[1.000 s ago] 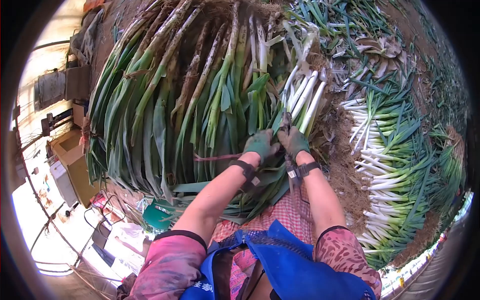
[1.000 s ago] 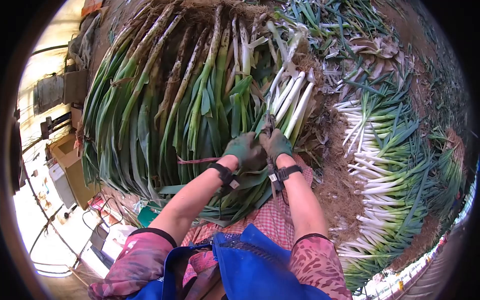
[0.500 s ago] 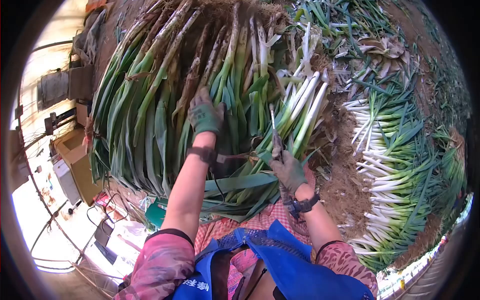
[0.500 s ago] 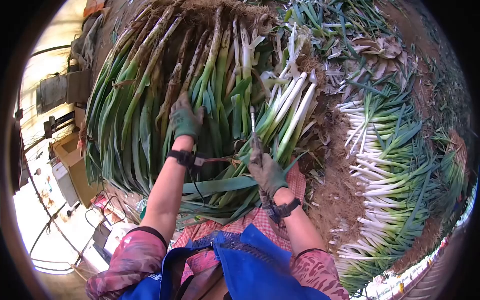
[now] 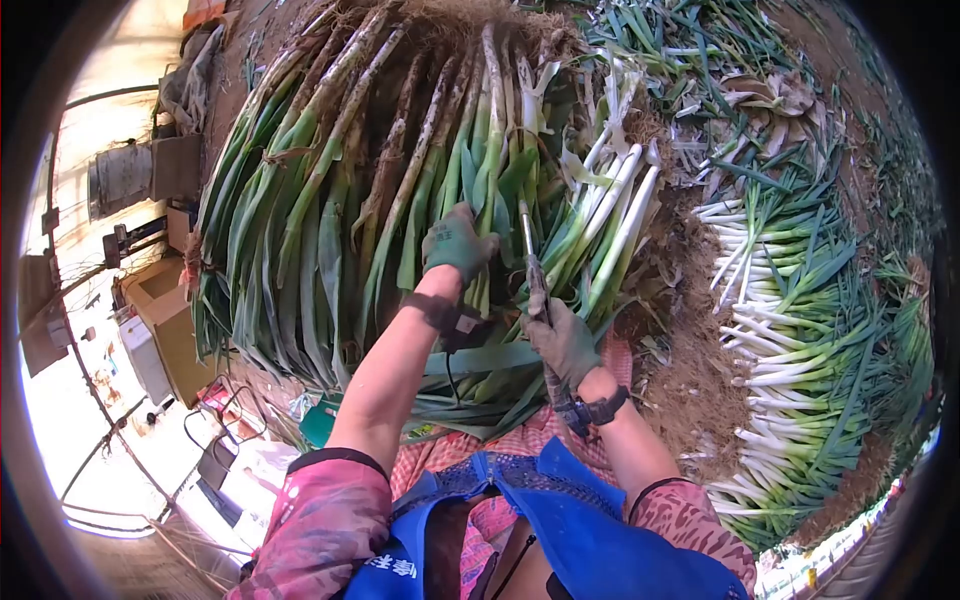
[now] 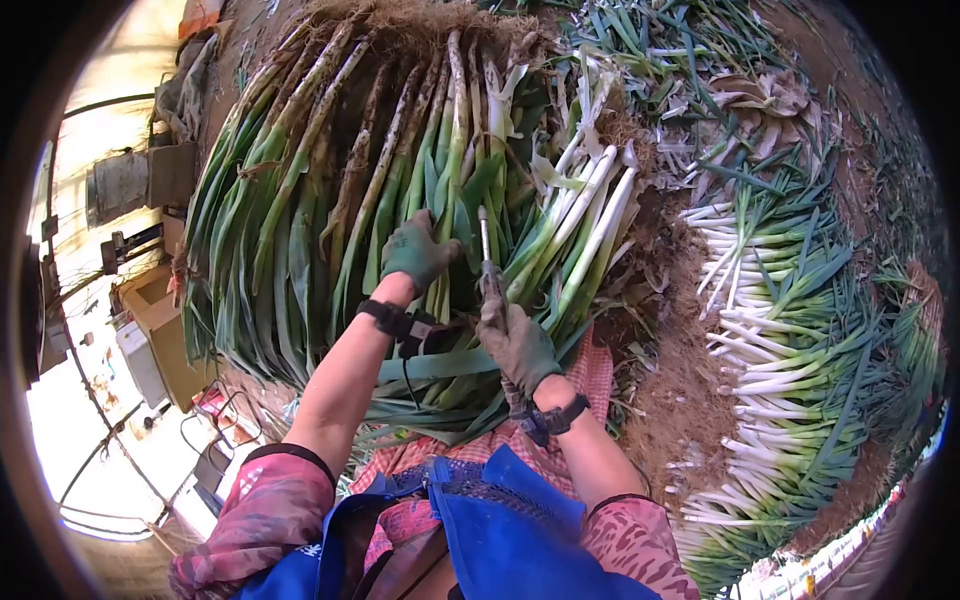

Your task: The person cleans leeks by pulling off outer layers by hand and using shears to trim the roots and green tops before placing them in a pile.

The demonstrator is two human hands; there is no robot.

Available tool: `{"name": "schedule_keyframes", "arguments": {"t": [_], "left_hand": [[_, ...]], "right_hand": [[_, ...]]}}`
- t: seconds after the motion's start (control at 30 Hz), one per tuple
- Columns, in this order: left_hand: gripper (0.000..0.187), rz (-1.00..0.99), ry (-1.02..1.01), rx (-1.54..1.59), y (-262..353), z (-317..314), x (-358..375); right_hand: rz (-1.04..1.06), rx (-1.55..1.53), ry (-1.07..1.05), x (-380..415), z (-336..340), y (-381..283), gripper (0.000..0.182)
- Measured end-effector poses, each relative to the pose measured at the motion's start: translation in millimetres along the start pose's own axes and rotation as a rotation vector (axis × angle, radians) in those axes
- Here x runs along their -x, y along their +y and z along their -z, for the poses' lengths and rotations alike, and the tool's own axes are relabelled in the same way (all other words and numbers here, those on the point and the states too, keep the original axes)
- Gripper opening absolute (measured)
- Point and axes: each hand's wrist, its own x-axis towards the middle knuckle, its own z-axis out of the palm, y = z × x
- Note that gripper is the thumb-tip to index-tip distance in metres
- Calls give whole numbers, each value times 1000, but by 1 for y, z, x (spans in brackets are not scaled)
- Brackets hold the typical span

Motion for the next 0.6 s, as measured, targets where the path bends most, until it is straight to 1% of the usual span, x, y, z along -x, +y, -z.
{"name": "schedule_keyframes", "arguments": {"t": [0.07, 0.1, 0.13, 0.17, 0.2, 0.3, 0.4, 0.43, 0.5, 0.6], "left_hand": [[55, -45, -107, 136, -1, 14, 24], [56, -92, -79, 220, -10, 9, 38], [57, -65, -153, 348, -23, 4, 44], [62, -42, -181, 414, -36, -9, 50], [67, -15, -209, 483, -35, -9, 58], [77, 65, -165, 266, -25, -8, 71], [83, 8, -160, 329, -31, -19, 65], [80, -10, -100, 340, -32, -23, 65], [74, 17, -152, 543, -31, -20, 69], [61, 13, -260, 769, -34, -27, 73]], "right_hand": [[138, -94, 8, 19, -2, -18, 27], [102, 53, 14, 23, -6, -15, 25], [81, 34, -3, 24, -10, -8, 26], [60, 18, -19, 25, -14, 1, 26], [37, 5, -39, 27, -14, -1, 27], [134, 34, -46, 39, -12, -17, 35], [135, 224, 12, 44, -20, -7, 36], [128, 160, 17, 44, -22, -4, 37], [116, 30, 35, 43, -25, 0, 39], [108, 138, 22, 45, -23, -10, 43]]}}
